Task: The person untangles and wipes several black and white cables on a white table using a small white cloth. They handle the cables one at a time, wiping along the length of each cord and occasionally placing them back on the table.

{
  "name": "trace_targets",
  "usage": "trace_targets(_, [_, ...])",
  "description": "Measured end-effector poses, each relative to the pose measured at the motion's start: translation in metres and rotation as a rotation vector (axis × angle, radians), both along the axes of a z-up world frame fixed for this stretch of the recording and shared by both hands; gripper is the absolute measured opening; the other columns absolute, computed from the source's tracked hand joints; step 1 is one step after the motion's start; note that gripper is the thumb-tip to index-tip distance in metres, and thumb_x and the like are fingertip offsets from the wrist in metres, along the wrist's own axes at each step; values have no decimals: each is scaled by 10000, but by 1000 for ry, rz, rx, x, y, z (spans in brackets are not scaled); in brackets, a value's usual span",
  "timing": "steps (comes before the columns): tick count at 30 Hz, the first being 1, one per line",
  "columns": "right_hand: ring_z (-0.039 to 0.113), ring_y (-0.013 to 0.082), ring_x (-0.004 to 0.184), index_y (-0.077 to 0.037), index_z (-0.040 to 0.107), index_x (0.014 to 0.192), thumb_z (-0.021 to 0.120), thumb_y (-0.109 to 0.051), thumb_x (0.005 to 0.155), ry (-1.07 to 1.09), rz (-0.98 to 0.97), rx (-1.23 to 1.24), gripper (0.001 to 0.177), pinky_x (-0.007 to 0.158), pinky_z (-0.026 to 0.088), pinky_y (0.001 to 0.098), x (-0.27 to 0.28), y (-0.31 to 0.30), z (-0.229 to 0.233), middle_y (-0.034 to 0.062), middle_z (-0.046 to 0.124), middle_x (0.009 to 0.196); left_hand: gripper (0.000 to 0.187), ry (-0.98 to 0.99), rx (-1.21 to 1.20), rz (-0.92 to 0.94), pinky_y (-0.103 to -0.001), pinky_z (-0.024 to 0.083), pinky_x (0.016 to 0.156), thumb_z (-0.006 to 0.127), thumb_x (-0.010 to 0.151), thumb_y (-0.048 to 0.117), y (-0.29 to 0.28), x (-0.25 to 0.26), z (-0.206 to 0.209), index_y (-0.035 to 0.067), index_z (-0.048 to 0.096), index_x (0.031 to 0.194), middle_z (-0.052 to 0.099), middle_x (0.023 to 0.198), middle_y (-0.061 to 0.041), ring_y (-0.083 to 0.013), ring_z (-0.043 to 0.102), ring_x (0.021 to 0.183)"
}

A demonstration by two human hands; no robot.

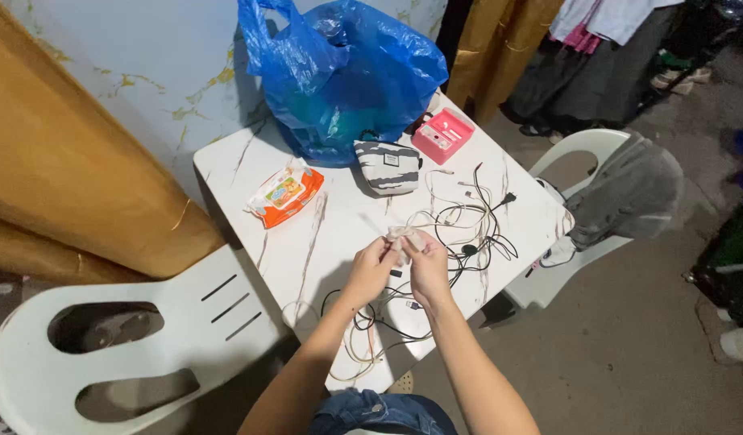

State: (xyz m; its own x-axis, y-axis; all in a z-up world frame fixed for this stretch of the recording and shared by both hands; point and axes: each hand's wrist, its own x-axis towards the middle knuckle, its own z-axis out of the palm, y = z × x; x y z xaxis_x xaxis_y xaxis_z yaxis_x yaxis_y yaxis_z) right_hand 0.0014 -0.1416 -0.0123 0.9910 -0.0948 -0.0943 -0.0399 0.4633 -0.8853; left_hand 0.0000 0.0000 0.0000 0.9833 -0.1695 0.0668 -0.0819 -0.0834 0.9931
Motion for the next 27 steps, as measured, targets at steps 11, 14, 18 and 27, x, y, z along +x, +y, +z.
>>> trace_targets(11, [701,217,927,-63,622,1140,597,-16,894,395,226,419,252,757,562,341,63,-50,-59,101,723,1021,299,-143,280,214,-353,508,616,622,990,248,-6,-20,25,0,704,843,702,719,-166,-261,683,647])
trace_targets(14, [706,215,947,-89,611,1164,607,-30,920,486,192,441,251,776,567,359,92,-60,-82,82,715,1033,292,-126,303,210,-353,494,573,638,971,225,6,-26,33,-10,693,806,672,670,-172,-257,658,577])
trace_targets(18, [703,200,941,-104,607,1194,610,-79,943,569,161,416,252,773,562,352,117,-73,-109,55,726,1046,290,-93,340,221,-385,445,527,656,965,195,25,-45,42,-42,661,797,582,609,-204,-277,521,493])
trace_targets(27, [710,205,905,-129,580,1240,553,-68,983,563,92,357,266,740,553,356,142,-104,-137,85,727,1056,283,-31,489,263,-358,425,516,688,942,201,72,-75,50,-42,661,800,528,617,-207,-256,379,518])
